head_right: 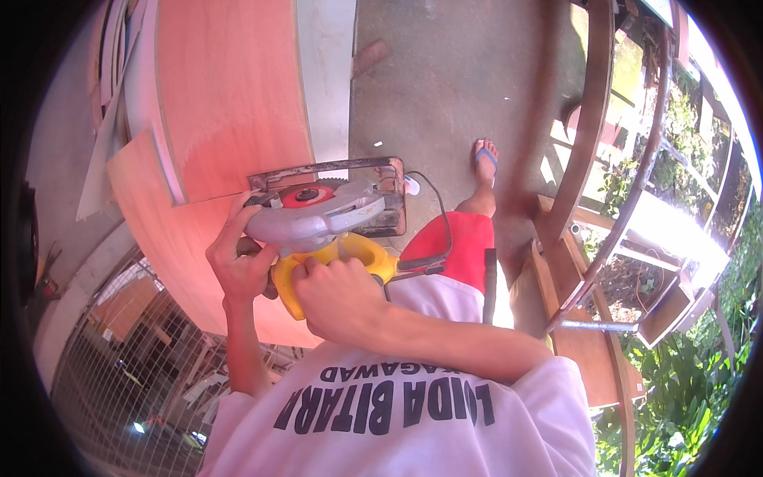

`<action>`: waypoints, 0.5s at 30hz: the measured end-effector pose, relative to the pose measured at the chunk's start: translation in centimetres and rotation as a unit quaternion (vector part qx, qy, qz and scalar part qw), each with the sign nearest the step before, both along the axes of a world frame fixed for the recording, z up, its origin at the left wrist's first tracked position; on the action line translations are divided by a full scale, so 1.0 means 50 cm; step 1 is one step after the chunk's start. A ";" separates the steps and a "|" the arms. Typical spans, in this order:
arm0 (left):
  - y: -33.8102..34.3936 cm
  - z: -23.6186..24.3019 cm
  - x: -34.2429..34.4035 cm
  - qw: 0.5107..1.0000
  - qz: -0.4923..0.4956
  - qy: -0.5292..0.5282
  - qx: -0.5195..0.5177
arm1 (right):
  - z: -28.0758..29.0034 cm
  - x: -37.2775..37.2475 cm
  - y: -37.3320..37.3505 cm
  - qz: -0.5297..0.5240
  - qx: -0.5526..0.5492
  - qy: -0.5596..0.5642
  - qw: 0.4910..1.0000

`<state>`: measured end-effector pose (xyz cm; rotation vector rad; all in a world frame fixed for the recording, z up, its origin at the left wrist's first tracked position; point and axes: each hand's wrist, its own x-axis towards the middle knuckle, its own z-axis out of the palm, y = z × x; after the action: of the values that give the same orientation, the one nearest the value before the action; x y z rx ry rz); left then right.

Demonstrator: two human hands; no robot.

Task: The person marks a line on a large pinkish board, retrieves a circular saw, and cuts the board along the marked line. After cutting, the person lifts and moves the cut piece of wood.

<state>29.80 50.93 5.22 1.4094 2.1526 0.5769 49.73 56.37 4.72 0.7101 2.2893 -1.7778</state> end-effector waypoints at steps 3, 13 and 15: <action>0.001 -0.005 0.006 1.000 0.004 -0.006 -0.001 | 0.006 0.007 0.012 0.007 0.008 0.003 1.000; 0.000 -0.025 0.035 1.000 -0.020 0.013 0.014 | -0.002 0.047 0.013 -0.014 0.027 0.005 1.000; -0.001 -0.027 0.043 1.000 -0.002 -0.001 0.003 | -0.004 0.049 0.017 -0.007 0.015 -0.001 1.000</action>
<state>31.97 50.86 3.87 1.4152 2.1469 0.5834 52.19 57.23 4.53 0.7362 2.3191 -1.7515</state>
